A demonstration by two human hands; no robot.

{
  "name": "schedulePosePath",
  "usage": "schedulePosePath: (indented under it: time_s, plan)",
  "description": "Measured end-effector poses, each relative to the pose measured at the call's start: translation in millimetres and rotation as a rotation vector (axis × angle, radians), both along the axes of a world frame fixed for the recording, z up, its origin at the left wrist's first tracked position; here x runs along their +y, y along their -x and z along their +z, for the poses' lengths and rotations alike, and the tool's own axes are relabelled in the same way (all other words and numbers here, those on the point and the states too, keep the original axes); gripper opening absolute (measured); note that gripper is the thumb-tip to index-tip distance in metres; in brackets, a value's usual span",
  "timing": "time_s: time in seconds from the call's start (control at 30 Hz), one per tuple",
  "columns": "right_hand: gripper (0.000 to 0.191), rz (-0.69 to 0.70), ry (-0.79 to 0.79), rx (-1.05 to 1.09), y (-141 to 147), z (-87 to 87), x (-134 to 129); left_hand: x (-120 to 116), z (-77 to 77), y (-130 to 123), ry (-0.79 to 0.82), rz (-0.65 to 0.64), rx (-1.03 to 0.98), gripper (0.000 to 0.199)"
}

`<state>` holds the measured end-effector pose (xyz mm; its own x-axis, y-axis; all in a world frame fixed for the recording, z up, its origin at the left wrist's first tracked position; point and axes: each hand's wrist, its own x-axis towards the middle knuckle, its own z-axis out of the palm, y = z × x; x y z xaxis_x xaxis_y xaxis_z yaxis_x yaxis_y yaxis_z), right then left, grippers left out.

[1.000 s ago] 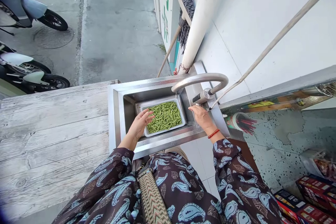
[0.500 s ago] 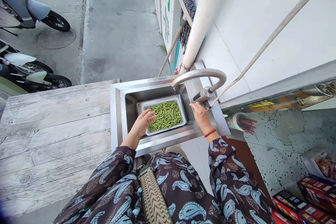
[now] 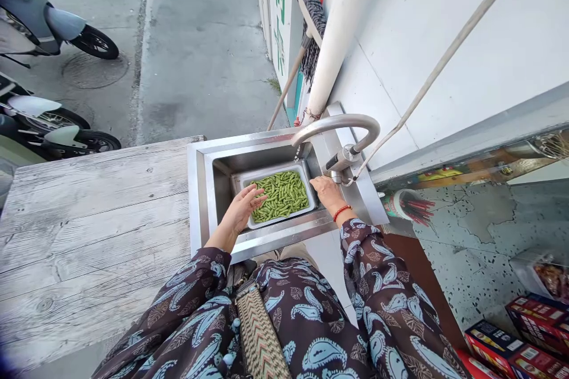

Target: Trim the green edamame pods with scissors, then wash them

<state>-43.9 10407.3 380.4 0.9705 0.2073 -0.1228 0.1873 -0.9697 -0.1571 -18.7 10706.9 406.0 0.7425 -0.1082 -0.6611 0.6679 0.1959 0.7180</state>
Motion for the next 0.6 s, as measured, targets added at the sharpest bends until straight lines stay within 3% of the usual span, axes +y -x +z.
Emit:
schedulePosePath:
  time_s: [0.33, 0.6]
  plan:
    - [0.021, 0.001, 0.147, 0.092, -3.8, 2.6, 6.2, 9.3, 3.6, 0.6, 0.017, 0.028, 0.001, 0.051]
    - [0.025, -0.003, 0.121, 0.101, -4.8, 1.0, 4.9, 10.2, 6.6, 1.3, 0.022, 0.010, 0.012, 0.049]
